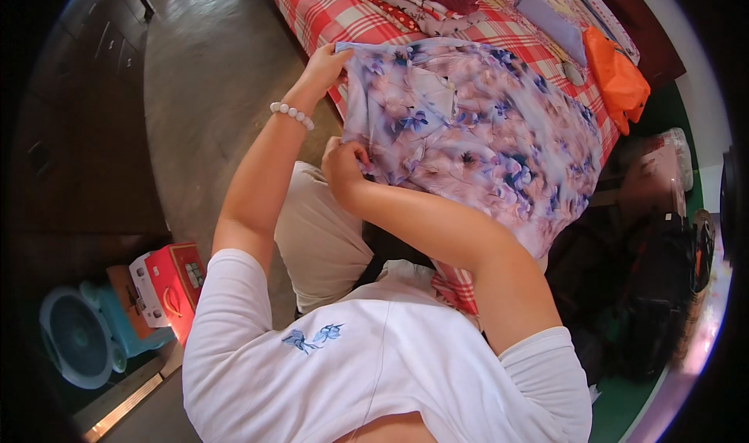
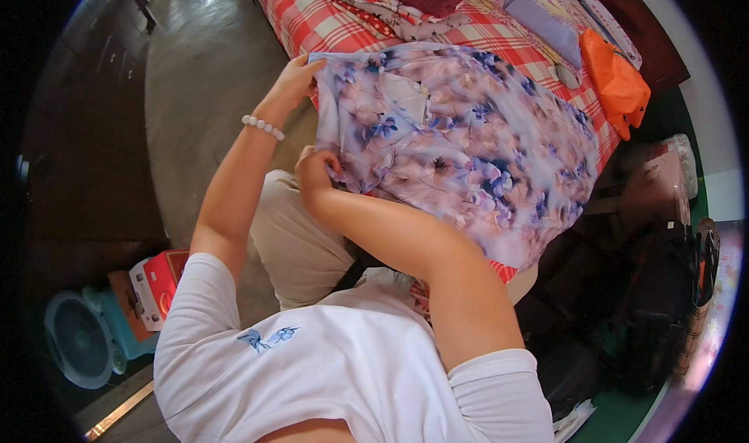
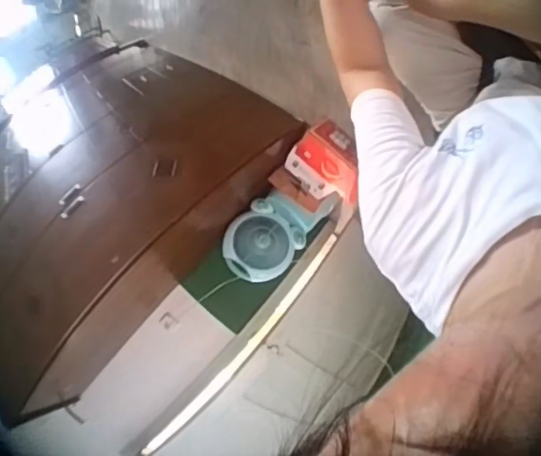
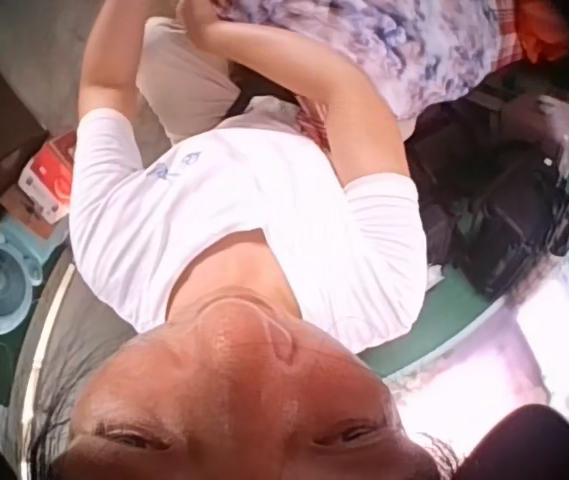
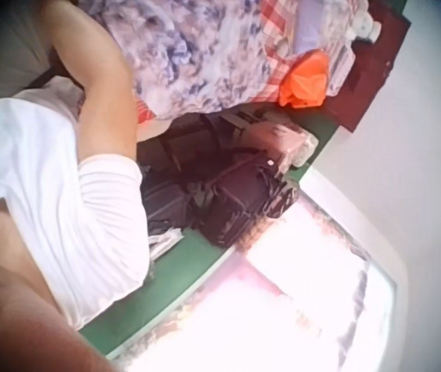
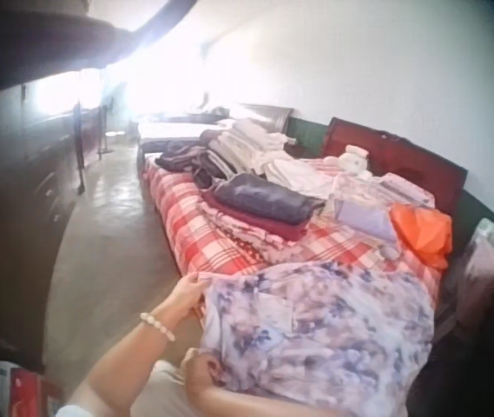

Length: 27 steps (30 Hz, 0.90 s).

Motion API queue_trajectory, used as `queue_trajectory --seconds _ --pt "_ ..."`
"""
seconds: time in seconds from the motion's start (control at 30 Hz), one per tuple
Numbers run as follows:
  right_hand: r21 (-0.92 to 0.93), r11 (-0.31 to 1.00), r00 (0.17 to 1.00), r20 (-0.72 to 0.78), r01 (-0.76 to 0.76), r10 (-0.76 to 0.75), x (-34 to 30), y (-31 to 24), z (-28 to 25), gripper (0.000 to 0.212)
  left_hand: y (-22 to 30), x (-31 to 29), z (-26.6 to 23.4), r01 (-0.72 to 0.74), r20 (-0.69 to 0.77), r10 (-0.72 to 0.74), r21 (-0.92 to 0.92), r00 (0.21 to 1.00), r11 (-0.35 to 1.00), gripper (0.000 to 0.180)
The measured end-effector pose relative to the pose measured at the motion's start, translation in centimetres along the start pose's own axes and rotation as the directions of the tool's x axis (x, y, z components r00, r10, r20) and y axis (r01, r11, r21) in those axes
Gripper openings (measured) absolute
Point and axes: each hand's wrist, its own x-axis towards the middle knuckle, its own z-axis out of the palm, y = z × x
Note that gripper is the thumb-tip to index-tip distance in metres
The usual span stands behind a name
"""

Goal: The person folds a maroon shirt, a pair of dark shorts, and a floral patterned shirt on a bed with a red and white checkered sheet. The person smooths and aligns each item before folding it into a compact stack.

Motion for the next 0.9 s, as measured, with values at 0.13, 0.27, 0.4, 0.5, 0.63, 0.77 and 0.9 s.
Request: queue_trajectory --seconds 0.13,0.27,0.4,0.5,0.63,0.77,0.9 --pt "0.345 0.924 0.941 -0.336 0.168 -0.046 -1.6 1.5 -0.3 0.012 0.7 0.2 -0.5 -0.044 0.016 0.045 -0.015 0.999 0.999 0.019" --pt "0.603 0.783 0.725 -0.608 0.155 0.325 -3.6 4.3 -1.9 0.003 2.4 0.0 -1.0 -0.058 0.027 0.061 -0.101 0.998 0.993 0.023" --pt "0.838 0.526 0.570 -0.506 0.147 0.647 -5.8 6.6 -3.6 0.014 5.1 0.3 0.0 0.014 0.030 -0.008 -0.210 1.000 0.978 0.021" --pt "0.926 0.224 0.556 -0.363 0.304 0.748 -7.3 8.3 -3.7 0.018 7.2 1.5 0.8 0.083 0.047 -0.075 -0.184 0.996 0.979 0.023" --pt "0.910 -0.015 0.560 -0.241 0.413 0.792 -10.3 10.7 -2.4 0.024 10.6 1.6 6.2 -0.025 0.099 0.032 -0.078 0.995 0.997 0.018" --pt "0.876 -0.014 0.443 -0.229 0.481 0.867 -13.7 12.5 -0.3 0.029 14.4 0.2 13.2 -0.051 0.258 0.045 0.018 0.965 0.999 0.013" --pt "0.870 -0.058 0.258 -0.080 0.489 0.963 -17.5 15.6 2.3 0.028 16.5 -1.5 22.0 -0.119 0.346 0.087 0.074 0.934 0.990 0.018"
